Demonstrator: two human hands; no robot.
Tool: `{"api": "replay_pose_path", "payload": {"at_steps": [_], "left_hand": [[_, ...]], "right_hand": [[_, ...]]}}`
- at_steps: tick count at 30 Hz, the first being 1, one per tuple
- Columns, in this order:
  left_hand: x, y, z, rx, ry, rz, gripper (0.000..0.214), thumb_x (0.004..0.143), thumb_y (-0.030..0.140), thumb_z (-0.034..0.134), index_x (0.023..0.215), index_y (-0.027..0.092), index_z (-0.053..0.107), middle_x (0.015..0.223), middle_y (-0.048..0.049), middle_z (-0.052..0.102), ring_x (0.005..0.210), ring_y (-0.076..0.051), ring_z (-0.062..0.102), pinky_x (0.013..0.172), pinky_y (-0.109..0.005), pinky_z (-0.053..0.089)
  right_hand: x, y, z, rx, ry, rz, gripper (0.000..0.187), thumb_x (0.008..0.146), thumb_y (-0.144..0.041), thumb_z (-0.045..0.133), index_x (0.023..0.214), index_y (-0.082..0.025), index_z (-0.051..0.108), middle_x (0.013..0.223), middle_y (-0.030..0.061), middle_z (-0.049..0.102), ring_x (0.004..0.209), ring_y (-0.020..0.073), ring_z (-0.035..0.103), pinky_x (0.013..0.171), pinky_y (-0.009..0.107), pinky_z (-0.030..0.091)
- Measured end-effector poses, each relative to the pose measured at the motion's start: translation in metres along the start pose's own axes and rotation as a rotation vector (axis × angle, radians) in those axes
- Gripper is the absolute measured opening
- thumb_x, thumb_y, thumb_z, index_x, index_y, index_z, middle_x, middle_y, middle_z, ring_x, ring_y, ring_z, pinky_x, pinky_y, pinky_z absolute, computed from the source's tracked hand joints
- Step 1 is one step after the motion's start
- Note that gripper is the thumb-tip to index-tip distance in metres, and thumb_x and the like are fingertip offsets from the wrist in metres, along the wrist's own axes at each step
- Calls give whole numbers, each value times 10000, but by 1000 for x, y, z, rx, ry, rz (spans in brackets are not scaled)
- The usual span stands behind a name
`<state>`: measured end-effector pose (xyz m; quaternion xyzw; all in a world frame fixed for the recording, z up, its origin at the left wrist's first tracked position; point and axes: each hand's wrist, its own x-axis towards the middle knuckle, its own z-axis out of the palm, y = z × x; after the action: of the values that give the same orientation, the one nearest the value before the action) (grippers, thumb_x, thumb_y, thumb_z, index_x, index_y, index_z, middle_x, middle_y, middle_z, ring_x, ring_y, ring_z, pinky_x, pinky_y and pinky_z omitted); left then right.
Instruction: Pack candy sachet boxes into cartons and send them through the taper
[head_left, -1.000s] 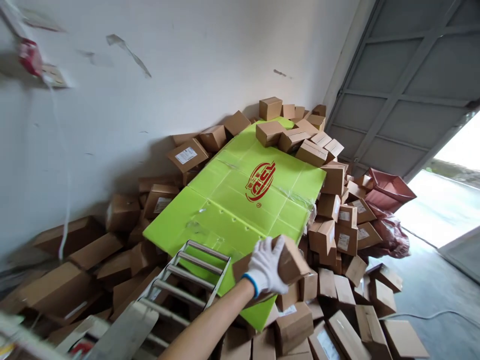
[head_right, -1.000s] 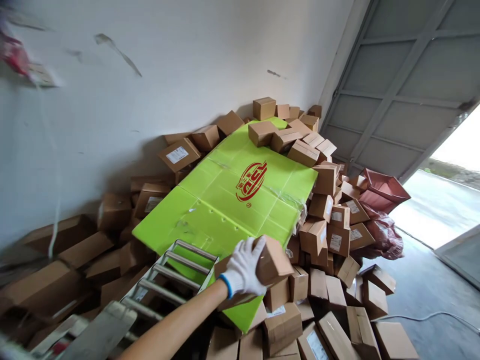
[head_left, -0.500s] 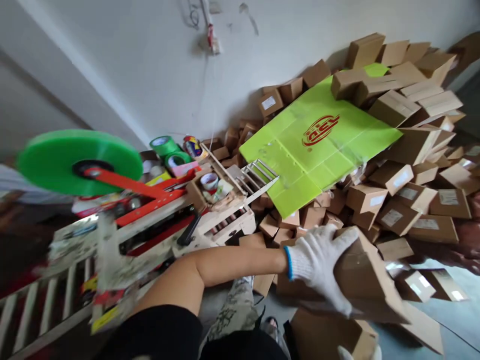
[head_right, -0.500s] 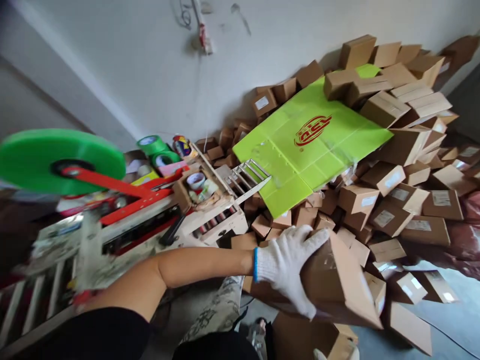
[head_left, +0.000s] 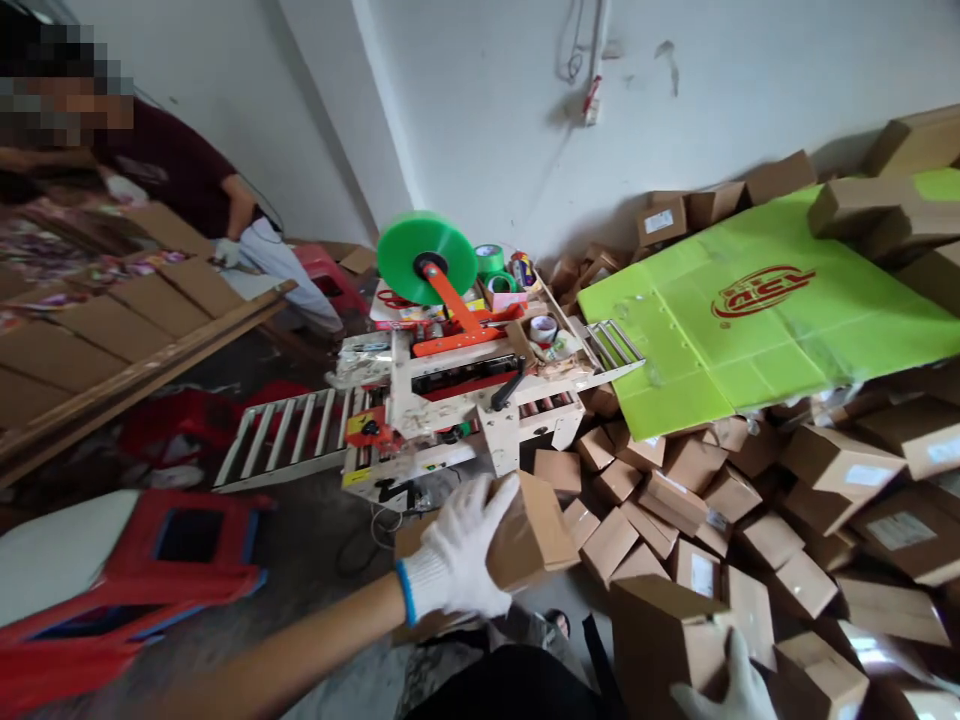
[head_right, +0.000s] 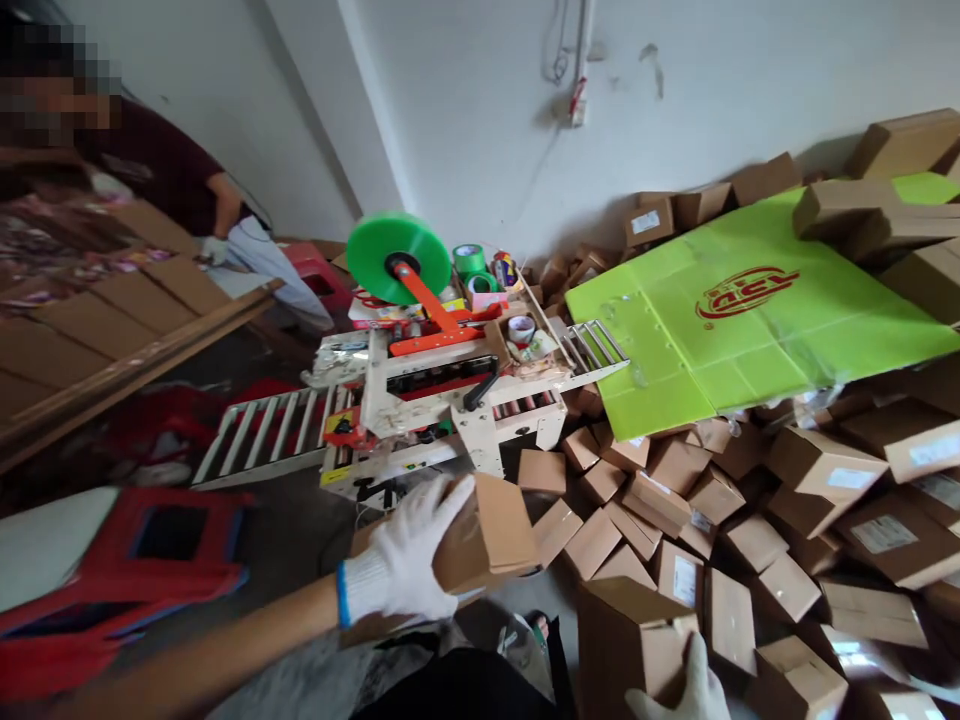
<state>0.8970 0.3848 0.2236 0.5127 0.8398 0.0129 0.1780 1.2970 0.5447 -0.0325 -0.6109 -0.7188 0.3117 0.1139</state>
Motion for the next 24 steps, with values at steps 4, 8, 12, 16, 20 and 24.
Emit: {"api": "replay_pose_path", "payload": {"at_steps": [4,8,12,16,20,24], "left_hand": [[-65,-97,11,-126,166,-219,1364,490,738,744,1612,227,162,1529,-174,334,1410,-448,314,1177,-519,265],[-142,-196,29,-210,215,-451,1361,473,697,762,1607,250,159,1486,-143,379,1359,-401,391,1126,-464,350],[-216,-289,50,-224,247,-672,1374,429,597,788,1603,245,167,1486,-135,367,1354,-389,389,1124,-441,356],[-274,-355,64,-186,317,-816,1302,493,619,757,1591,212,187,1443,-151,400,1330,-378,414,1130,-443,341],[-311,-393,62,-179,342,-937,1207,564,626,717,1575,217,200,1433,-150,424,1319,-383,444,1113,-454,357],[-336,-420,66,-248,364,-1046,1243,557,610,715,1568,188,129,1418,-152,452,1271,-365,511,1048,-426,446]], "right_hand": [[10,-98,34,-140,-149,-288,1268,540,-449,721,1609,-291,57,1458,158,466,1348,443,492,1094,597,433],[2,-220,91,-313,-306,-578,1256,543,-397,740,1602,-204,91,1463,182,430,1390,429,429,1119,526,399],[-32,-349,160,-364,-449,-849,1325,493,-378,781,1608,-181,91,1544,183,343,1419,410,385,1142,486,381],[-88,-476,214,-290,-534,-1108,1369,486,-426,806,1614,-149,81,1575,184,314,1451,381,335,1178,469,339],[-132,-599,265,-200,-595,-1318,1408,473,-536,854,1616,-169,118,1548,186,339,1418,397,349,1172,487,316],[-153,-719,325,-201,-700,-1476,1427,474,-554,882,1616,-175,114,1478,190,388,1298,377,447,1084,453,385]]}}
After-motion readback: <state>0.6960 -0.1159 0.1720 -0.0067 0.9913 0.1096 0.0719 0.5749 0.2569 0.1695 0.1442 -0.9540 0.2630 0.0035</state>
